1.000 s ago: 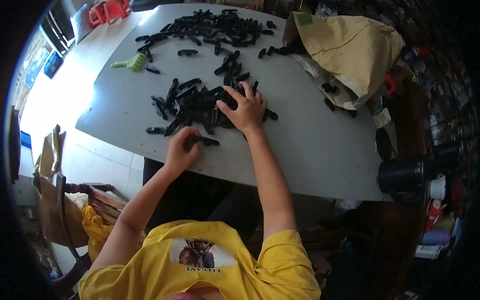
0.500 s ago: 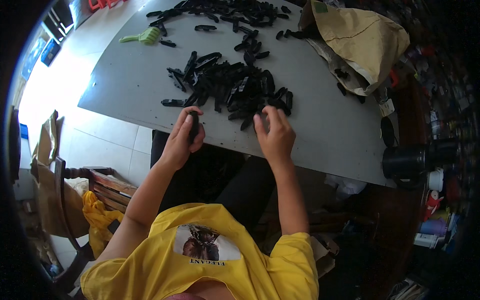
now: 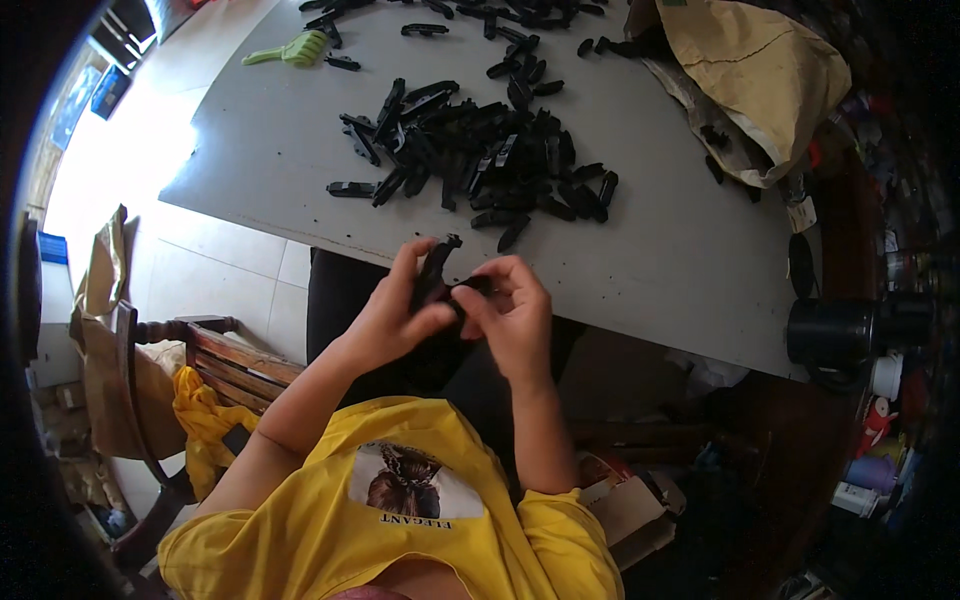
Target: Assembling small black plastic hardware components on a workbench.
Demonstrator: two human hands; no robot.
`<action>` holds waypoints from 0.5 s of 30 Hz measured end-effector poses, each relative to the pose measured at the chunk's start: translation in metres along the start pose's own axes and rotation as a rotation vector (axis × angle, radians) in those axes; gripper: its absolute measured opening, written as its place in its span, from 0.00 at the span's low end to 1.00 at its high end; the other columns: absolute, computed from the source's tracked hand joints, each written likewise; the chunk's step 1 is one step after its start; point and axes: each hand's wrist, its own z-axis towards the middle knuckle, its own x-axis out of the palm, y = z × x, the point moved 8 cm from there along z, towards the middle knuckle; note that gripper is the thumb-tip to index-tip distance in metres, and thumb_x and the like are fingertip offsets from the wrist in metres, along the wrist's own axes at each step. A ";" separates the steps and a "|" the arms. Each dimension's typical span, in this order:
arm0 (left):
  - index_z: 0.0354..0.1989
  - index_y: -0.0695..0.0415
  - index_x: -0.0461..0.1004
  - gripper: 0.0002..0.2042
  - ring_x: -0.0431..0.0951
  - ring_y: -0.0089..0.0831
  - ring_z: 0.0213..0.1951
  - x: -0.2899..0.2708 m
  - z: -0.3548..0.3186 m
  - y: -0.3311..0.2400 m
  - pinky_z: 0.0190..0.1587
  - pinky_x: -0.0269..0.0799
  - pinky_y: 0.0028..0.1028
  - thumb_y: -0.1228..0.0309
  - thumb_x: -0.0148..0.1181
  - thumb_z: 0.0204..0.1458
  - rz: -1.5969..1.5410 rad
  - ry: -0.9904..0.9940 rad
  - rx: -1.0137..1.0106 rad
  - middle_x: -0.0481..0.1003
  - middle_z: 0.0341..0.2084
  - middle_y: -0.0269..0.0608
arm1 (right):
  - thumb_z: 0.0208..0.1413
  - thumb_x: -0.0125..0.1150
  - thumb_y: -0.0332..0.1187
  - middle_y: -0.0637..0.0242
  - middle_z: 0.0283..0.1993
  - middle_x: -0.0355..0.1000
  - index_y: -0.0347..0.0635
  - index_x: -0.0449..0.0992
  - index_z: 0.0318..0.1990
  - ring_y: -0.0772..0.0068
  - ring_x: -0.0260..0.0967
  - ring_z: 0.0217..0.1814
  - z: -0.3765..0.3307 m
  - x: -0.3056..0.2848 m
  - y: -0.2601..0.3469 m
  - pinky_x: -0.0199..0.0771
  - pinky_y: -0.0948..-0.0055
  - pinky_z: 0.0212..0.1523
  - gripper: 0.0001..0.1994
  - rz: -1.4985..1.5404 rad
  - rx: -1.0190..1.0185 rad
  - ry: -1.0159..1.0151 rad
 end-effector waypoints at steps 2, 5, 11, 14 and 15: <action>0.53 0.64 0.55 0.23 0.74 0.54 0.35 0.007 -0.001 -0.016 0.35 0.70 0.35 0.68 0.57 0.53 0.198 0.119 0.012 0.72 0.31 0.57 | 0.50 0.64 0.29 0.70 0.28 0.69 0.38 0.66 0.36 0.85 0.64 0.19 0.001 0.005 -0.007 0.63 0.86 0.16 0.12 -0.050 0.062 0.014; 0.53 0.66 0.55 0.23 0.74 0.56 0.34 0.009 -0.002 -0.008 0.35 0.70 0.37 0.70 0.56 0.53 0.271 0.103 0.072 0.72 0.32 0.57 | 0.50 0.64 0.28 0.70 0.27 0.68 0.38 0.66 0.35 0.85 0.63 0.18 0.002 0.007 -0.002 0.64 0.87 0.17 0.11 0.161 -0.051 -0.015; 0.52 0.67 0.55 0.21 0.73 0.57 0.36 0.010 -0.009 -0.011 0.35 0.69 0.39 0.72 0.54 0.53 0.251 0.177 0.049 0.71 0.33 0.61 | 0.49 0.66 0.30 0.68 0.30 0.67 0.38 0.66 0.39 0.82 0.67 0.27 -0.016 0.006 0.000 0.65 0.86 0.21 0.15 0.022 -0.203 0.007; 0.51 0.66 0.56 0.20 0.72 0.58 0.36 0.010 -0.011 -0.019 0.34 0.68 0.40 0.73 0.53 0.53 0.189 0.256 0.081 0.71 0.33 0.61 | 0.49 0.66 0.33 0.63 0.34 0.70 0.36 0.66 0.41 0.74 0.70 0.39 -0.021 0.009 0.014 0.70 0.80 0.35 0.17 -0.032 -0.387 -0.136; 0.51 0.65 0.56 0.20 0.72 0.58 0.36 0.012 -0.013 -0.021 0.34 0.68 0.40 0.73 0.53 0.53 0.153 0.313 0.107 0.71 0.32 0.61 | 0.50 0.65 0.32 0.61 0.37 0.71 0.36 0.66 0.42 0.72 0.69 0.43 -0.015 0.015 0.016 0.68 0.78 0.43 0.16 0.146 -0.310 -0.080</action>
